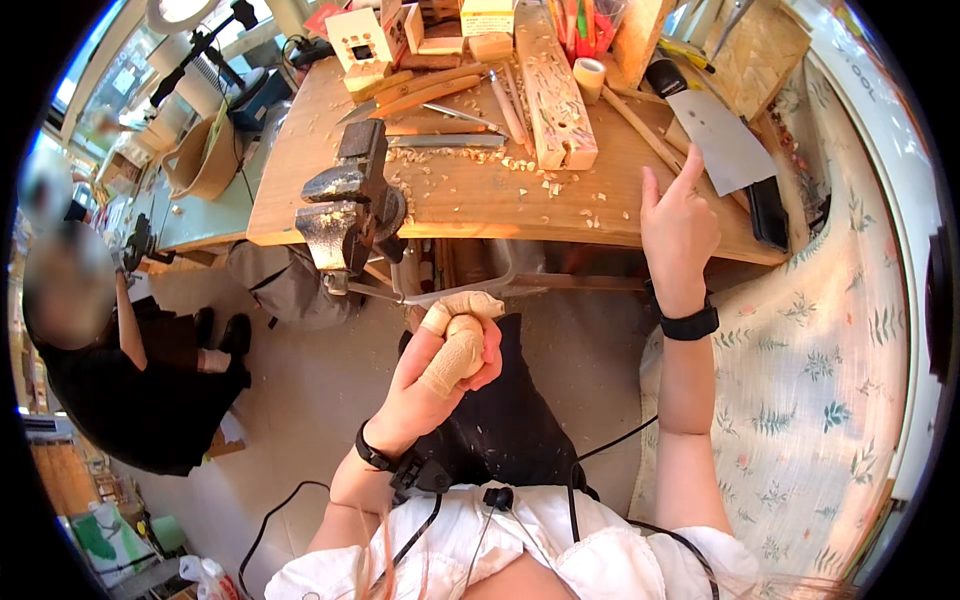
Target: The person carves a small, rounded wooden object using a sharp carving knife. They hold the object with a cloth-wrapped hand and carefully carve parallel grooves into its surface. The person switches to a different carving tool towards the end of the clip to continue refining the details.
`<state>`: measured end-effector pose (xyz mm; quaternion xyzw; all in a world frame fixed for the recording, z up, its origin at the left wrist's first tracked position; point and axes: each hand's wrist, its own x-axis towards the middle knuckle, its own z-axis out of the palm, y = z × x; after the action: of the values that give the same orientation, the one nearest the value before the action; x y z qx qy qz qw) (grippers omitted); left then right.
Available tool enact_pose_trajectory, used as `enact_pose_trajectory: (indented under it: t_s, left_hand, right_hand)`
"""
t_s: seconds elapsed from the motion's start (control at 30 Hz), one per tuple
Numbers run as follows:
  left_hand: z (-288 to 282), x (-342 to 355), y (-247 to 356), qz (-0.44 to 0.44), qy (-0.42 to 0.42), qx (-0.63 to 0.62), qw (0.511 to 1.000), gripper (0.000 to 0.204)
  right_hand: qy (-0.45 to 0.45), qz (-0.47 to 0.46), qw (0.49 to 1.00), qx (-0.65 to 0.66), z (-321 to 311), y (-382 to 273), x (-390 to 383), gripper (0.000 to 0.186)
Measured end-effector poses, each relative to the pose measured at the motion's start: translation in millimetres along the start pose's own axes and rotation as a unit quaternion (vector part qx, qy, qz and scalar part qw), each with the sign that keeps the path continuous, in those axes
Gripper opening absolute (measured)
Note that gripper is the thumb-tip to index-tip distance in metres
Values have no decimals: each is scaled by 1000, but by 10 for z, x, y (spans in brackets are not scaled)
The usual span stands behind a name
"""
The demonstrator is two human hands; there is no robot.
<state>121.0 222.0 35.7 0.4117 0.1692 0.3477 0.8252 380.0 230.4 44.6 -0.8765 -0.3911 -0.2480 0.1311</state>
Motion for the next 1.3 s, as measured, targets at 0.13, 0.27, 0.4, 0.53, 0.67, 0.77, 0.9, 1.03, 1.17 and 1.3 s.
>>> enact_pose_trajectory:
  t_s: [0.13, 0.27, 0.4, 0.53, 0.67, 0.77, 0.9, 1.03, 1.17, 1.3]
  left_hand:
    - [87, -48, 14, 4, 45, 14, 999, 18]
    - [84, -114, 35, 41, 27, 8, 999, 19]
    - [136, -240, 127, 45, 12, 3, 999, 22]
    - [98, -372, 290, 62, -2, 31, 998, 30]
    - [-20, -575, 557, 132, 63, 56, 988, 32]
    - [-157, -829, 747, 179, 118, 107, 971, 27]
    - [-332, -1112, 907, 209, 155, 105, 960, 24]
    - [-292, -1192, 963, 193, 224, 93, 951, 34]
    - [-351, -1187, 931, 176, 174, 89, 965, 46]
    - [-464, -1266, 950, 182, 192, 104, 959, 45]
  right_hand:
    - [4, -12, 1000, 8, -35, 22, -3, 50]
    - [16, -23, 999, 17, -14, 48, -2, 48]
    - [13, -17, 1000, 18, -27, 37, -8, 47]
    - [-2, -5, 1000, 25, -26, 27, -12, 48]
    - [-6, -21, 999, 42, -70, 51, -3, 47]
    - [2, -55, 989, 136, -166, 71, 85, 47]
    - [-57, -157, 952, 256, -638, -495, 329, 41]
    - [-65, -382, 863, 324, -649, -1342, 745, 21]
    - [-70, -519, 797, 301, 34, -2068, 1242, 15]
    - [-250, -369, 832, 330, 195, -2402, 1346, 14]
